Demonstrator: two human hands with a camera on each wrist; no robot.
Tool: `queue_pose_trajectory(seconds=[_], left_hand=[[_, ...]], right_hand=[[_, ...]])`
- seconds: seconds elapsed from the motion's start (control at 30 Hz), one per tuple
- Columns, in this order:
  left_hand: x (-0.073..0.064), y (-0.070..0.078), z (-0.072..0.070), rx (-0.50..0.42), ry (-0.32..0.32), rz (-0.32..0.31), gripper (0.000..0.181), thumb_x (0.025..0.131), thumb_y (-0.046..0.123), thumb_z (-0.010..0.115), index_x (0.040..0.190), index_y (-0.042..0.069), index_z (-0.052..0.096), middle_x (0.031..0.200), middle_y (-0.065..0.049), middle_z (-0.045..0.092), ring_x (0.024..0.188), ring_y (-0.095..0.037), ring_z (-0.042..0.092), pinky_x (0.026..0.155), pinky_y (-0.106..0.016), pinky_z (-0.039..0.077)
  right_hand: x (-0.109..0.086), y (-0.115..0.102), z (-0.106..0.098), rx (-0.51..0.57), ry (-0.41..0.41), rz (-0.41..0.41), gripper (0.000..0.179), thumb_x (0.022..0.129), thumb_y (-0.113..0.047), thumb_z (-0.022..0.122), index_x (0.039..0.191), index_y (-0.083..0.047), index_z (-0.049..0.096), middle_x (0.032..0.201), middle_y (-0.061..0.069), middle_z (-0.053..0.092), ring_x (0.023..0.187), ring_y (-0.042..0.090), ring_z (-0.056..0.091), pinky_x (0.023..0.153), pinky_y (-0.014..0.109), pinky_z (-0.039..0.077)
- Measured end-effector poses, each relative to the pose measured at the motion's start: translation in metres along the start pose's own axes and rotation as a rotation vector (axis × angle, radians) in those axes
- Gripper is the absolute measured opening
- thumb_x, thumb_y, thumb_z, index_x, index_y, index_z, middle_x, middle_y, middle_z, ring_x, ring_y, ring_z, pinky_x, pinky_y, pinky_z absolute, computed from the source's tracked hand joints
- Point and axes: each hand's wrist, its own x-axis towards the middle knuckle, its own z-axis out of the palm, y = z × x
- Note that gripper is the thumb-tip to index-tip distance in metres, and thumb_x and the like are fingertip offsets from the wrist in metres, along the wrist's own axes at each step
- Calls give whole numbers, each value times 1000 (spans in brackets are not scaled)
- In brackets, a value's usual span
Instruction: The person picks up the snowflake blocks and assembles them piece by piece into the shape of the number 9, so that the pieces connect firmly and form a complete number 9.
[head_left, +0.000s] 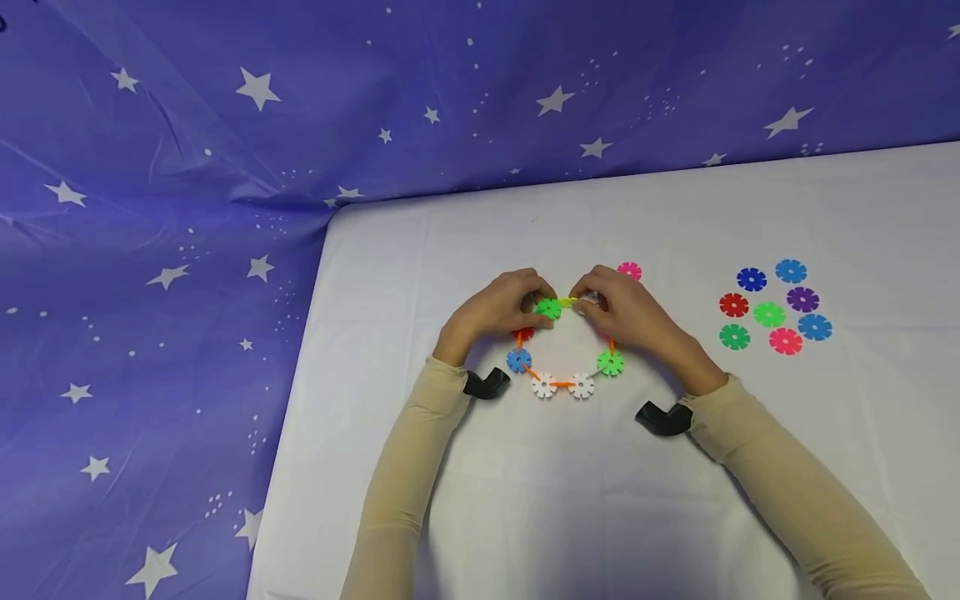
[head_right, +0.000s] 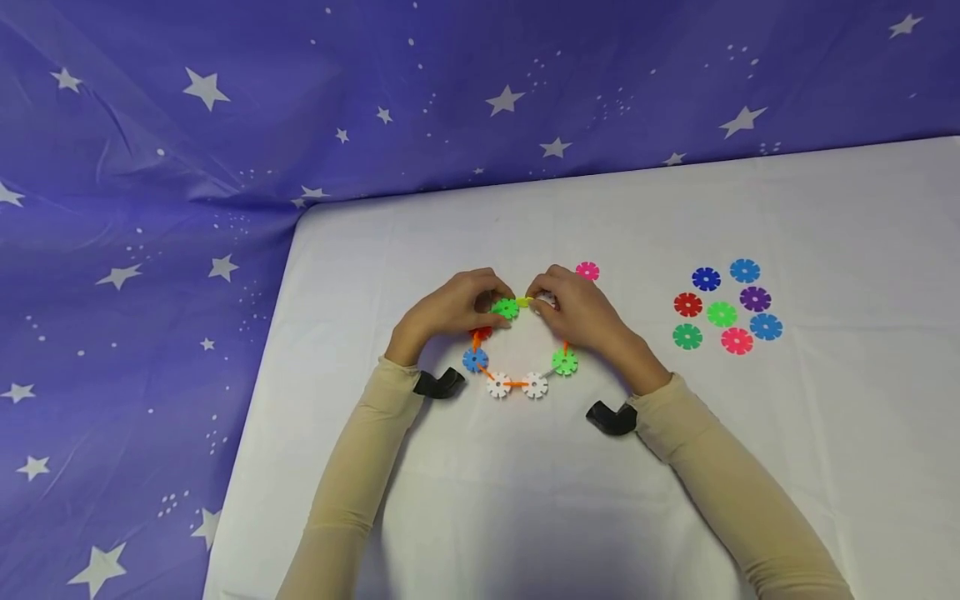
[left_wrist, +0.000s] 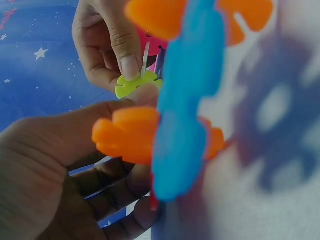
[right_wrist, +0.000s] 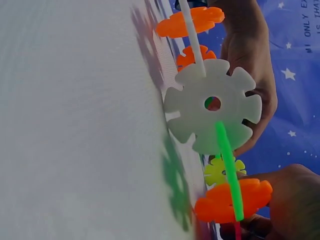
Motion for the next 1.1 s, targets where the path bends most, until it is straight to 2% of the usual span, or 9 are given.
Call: queue_pose_trajectory(seconds=[0.43, 0.6, 0.87, 1.1], left_hand=[[-2, -1, -4, -5, 24, -26, 37, 84, 25, 79, 114, 7, 70, 95, -4, 60, 83, -14, 53, 76, -24, 44], [0, 0, -4, -2, 32, -23, 37, 85, 25, 78, 115, 5, 69, 97, -5, 61, 84, -15, 54, 77, -24, 44], [2, -1, -3, 0, -14, -41, 40, 85, 23, 78, 119, 5, 68, 92, -5, 58, 81, -14, 53, 72, -22, 43], [3, -3, -1, 2, 22, -25, 36, 86, 24, 76, 116, 5, 69, 95, -5, 62, 82, -14, 55, 74, -23, 45]], right_hand=[[1, 5, -2, 83, -17, 1, 12, 91, -6, 65, 103, -5, 69, 94, 8, 62, 75, 18, 49, 67, 32, 41], [0, 5, -2, 85, -15, -10, 11, 92, -6, 65, 102, -5, 69, 94, 8, 63, 74, 18, 49, 66, 31, 41], [0, 7, 0, 85, 4, 3, 10, 91, -5, 65, 101, -6, 70, 92, 7, 63, 73, 17, 48, 65, 31, 40], [1, 7, 0, 106, 7, 21, 10, 92, -6, 65, 101, -6, 70, 93, 7, 63, 74, 18, 49, 66, 30, 40]])
